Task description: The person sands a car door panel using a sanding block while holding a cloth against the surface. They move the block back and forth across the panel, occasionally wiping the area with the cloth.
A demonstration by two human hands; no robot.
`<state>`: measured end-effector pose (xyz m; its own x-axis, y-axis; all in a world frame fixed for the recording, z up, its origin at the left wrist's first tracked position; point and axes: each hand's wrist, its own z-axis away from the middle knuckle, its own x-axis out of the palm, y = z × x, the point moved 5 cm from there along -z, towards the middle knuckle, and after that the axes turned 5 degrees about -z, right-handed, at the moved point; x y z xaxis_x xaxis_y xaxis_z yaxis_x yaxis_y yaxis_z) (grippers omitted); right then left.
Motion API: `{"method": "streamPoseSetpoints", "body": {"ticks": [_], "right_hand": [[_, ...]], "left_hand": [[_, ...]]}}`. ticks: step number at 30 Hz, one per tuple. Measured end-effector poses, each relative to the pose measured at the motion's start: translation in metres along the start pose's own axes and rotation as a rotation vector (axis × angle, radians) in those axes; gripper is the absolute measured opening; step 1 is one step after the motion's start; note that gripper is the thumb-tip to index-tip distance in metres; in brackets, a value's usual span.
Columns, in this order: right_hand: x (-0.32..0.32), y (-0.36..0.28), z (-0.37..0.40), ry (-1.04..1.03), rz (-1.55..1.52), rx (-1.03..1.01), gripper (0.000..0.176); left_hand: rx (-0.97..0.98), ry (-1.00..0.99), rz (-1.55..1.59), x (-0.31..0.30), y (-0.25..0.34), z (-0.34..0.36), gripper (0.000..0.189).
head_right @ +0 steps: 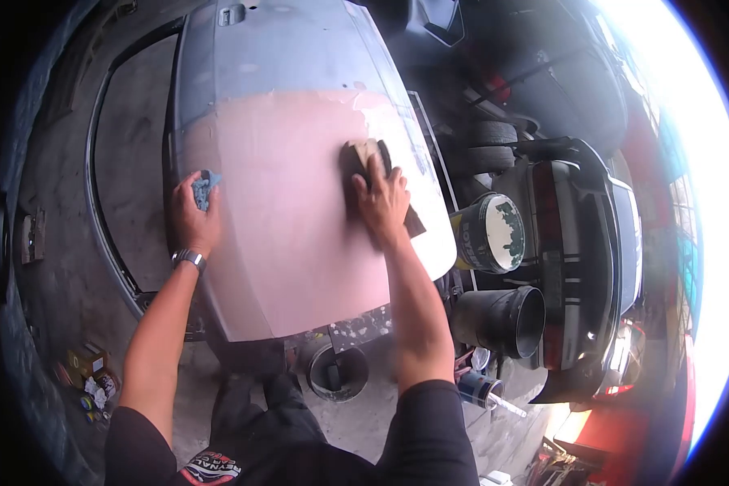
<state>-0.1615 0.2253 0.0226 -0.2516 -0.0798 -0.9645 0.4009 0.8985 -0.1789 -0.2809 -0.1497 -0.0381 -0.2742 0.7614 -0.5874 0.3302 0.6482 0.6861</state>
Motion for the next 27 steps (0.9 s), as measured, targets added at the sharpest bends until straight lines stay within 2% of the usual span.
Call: {"method": "streamPoseSetpoints", "body": {"ticks": [4, 6, 8, 11, 14, 16, 17, 19, 21, 23, 26, 27], "right_hand": [[-0.02, -0.036, 0.174, -0.021, 0.079, -0.213, 0.076], [-0.042, -0.061, 0.216, -0.042, 0.054, -0.273, 0.083], [-0.027, -0.054, 0.185, -0.057, 0.077, -0.251, 0.082], [-0.003, -0.046, 0.052, -0.002, 0.046, -0.167, 0.067], [0.02, -0.036, -0.049, -0.038, 0.045, 0.037, 0.061], [0.009, -0.046, -0.042, -0.024, 0.026, 0.053, 0.061], [0.004, -0.048, -0.02, -0.087, 0.016, 0.054, 0.061], [-0.007, -0.054, 0.061, -0.013, -0.036, -0.1, 0.064], [-0.014, -0.06, 0.152, 0.031, 0.02, -0.172, 0.071], [-0.029, -0.068, 0.219, -0.049, 0.038, -0.219, 0.078], [-0.021, -0.053, 0.175, 0.002, 0.053, -0.299, 0.085], [-0.021, -0.045, 0.129, -0.056, 0.055, -0.229, 0.079]], "left_hand": [[0.04, 0.04, 0.0, 0.007, -0.006, -0.002, 0.046], [0.046, 0.048, -0.001, 0.009, -0.012, 0.004, 0.046], [0.052, 0.046, -0.001, 0.007, -0.008, 0.0, 0.046], [0.025, 0.025, 0.012, 0.008, -0.009, -0.001, 0.047], [0.068, 0.067, 0.007, 0.01, -0.013, 0.0, 0.047], [0.053, 0.06, 0.025, 0.011, -0.012, 0.002, 0.047], [0.037, 0.049, 0.038, 0.01, -0.011, 0.003, 0.047], [0.031, 0.032, 0.047, 0.009, -0.008, 0.004, 0.047], [0.05, 0.02, 0.033, 0.01, -0.012, 0.001, 0.047], [0.066, 0.019, 0.031, 0.007, -0.012, 0.0, 0.045], [0.059, 0.035, 0.033, 0.009, -0.009, 0.001, 0.045], [0.057, 0.044, 0.03, 0.009, -0.009, 0.002, 0.046]]}}
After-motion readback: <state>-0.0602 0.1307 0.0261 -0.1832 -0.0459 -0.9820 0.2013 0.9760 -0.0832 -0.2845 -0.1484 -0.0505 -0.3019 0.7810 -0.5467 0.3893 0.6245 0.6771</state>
